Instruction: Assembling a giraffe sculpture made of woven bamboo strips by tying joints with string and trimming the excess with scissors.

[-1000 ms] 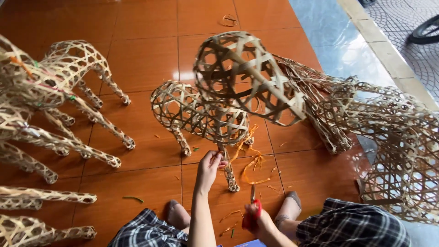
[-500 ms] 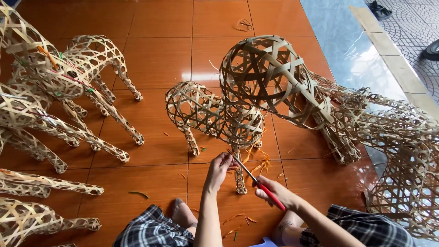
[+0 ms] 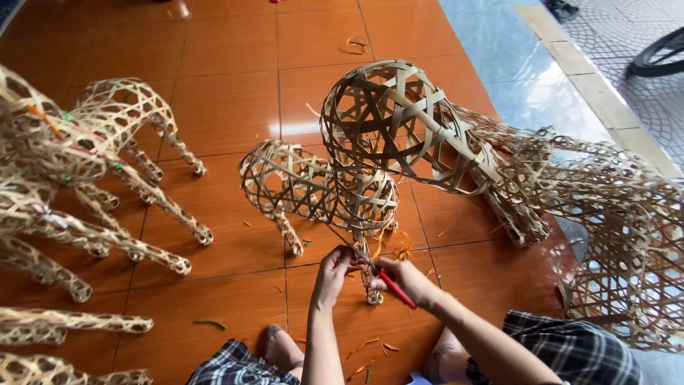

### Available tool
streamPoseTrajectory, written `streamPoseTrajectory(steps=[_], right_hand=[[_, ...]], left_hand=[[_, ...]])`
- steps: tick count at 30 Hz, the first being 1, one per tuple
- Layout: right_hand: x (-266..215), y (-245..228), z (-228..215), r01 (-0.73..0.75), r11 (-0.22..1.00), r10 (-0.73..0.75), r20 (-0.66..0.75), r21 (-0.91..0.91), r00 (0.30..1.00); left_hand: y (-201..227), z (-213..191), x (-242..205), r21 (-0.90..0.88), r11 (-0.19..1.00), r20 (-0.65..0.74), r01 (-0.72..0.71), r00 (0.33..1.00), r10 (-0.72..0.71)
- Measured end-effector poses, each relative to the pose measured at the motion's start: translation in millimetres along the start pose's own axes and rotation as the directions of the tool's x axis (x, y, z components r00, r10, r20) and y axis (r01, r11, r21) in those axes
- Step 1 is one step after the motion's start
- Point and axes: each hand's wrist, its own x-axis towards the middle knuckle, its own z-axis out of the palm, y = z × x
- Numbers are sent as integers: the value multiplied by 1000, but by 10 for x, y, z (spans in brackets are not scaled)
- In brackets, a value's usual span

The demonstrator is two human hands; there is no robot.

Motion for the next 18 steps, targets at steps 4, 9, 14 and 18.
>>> streamPoseTrajectory(steps=[4, 9, 14, 18], right_hand=[[-544, -9, 211, -31, 986, 39, -45, 163, 998], [-1094, 96, 288, -65, 969, 40, 112, 238, 993], [-1492, 104, 212, 127, 982, -79, -305, 143, 949], [-1302, 261, -164, 232, 852, 126, -614, 469, 779]], left_hand=[[-437, -206, 151, -104, 994, 197, 22, 980, -1], [-577, -192, 177, -3, 994, 206, 111, 973, -108], [-371, -166, 111, 64, 993, 217, 102, 970, -114], [-321, -127, 79, 133, 989, 279, 63, 955, -98]])
